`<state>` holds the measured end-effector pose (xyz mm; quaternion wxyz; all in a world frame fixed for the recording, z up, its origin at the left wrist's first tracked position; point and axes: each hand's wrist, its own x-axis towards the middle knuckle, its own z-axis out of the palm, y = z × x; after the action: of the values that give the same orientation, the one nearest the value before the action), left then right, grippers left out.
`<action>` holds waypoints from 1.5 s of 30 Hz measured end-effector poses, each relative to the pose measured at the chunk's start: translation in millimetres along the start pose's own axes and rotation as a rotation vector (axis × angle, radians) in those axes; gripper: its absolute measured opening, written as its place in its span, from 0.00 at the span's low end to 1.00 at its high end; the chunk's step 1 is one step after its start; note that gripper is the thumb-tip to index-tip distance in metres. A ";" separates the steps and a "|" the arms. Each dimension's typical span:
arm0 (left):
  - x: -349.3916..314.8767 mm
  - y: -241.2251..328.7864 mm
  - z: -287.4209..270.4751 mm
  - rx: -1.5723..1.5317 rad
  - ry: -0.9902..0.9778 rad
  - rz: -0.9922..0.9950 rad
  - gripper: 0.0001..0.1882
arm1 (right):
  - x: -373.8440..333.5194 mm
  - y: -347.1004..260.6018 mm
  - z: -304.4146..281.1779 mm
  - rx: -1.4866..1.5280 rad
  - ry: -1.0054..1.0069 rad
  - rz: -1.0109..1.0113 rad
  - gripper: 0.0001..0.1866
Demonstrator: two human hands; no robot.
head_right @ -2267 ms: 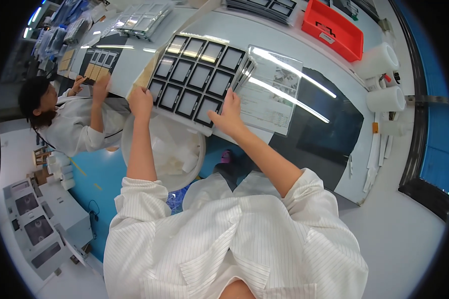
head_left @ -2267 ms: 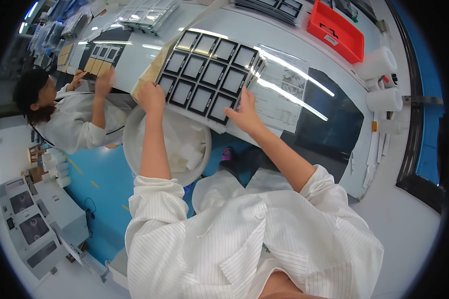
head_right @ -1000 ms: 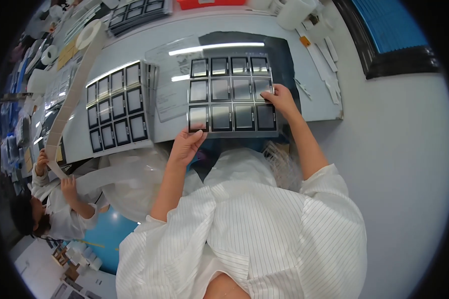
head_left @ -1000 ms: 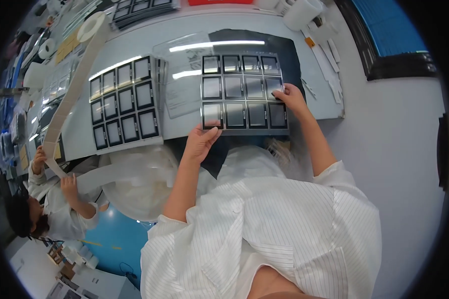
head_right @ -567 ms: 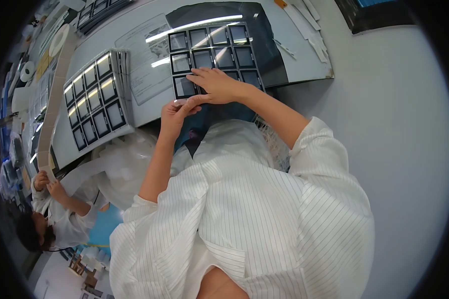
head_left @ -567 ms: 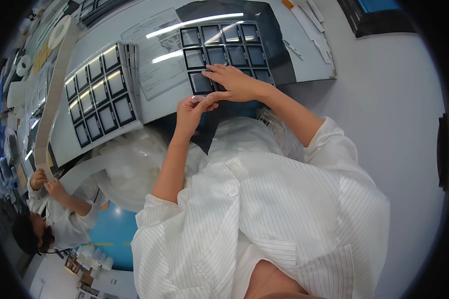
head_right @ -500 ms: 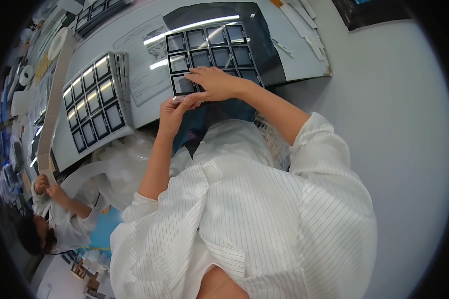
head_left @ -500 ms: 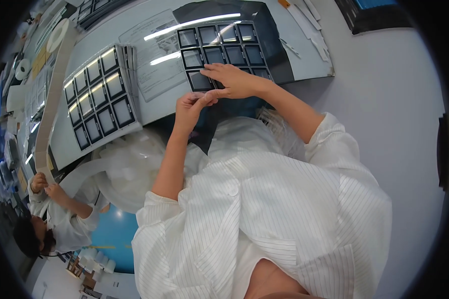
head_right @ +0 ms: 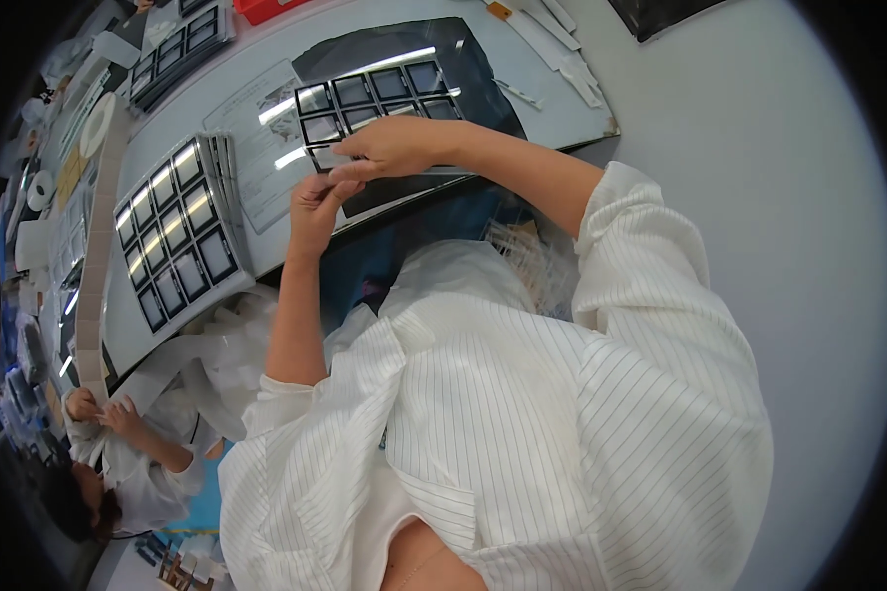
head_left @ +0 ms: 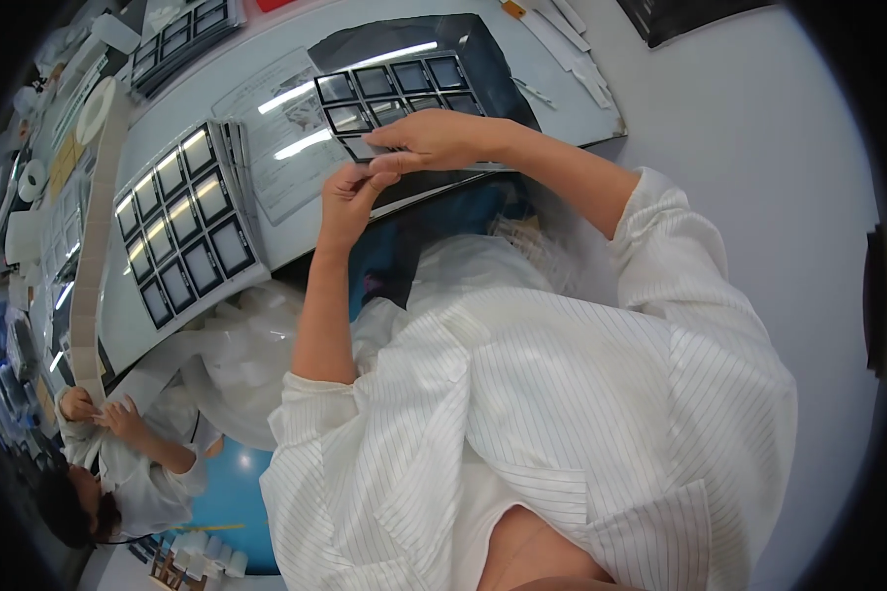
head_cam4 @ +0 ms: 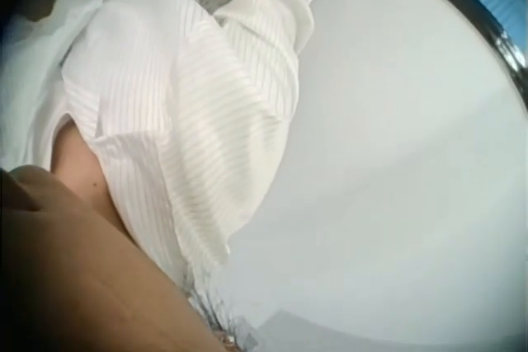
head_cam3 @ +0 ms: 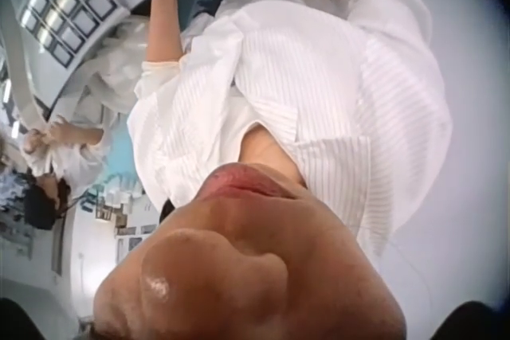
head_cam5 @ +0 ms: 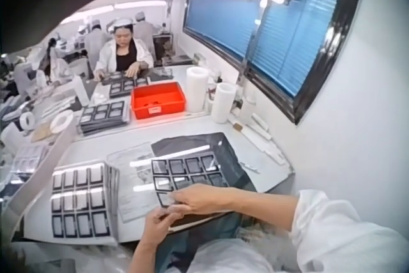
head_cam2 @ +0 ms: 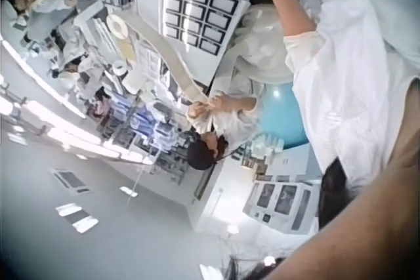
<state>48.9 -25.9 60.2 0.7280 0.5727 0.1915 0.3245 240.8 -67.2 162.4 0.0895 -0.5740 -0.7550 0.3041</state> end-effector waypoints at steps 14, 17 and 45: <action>-49.0 -21.0 45.4 -0.659 0.166 -0.355 0.26 | 5.2 -42.0 -25.6 -0.082 0.008 0.097 0.15; -60.5 -39.5 20.8 -0.387 -0.020 -0.432 0.28 | -15.0 -33.9 -17.1 -0.046 0.000 0.040 0.15; -9.1 -21.1 -6.6 -0.179 -0.100 -0.460 0.19 | -13.5 18.0 -6.5 0.086 -0.544 0.185 0.42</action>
<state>43.4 -30.3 37.3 0.8391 0.4626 0.2510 0.1374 262.9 -74.5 160.4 -0.1203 -0.5336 -0.6820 0.4855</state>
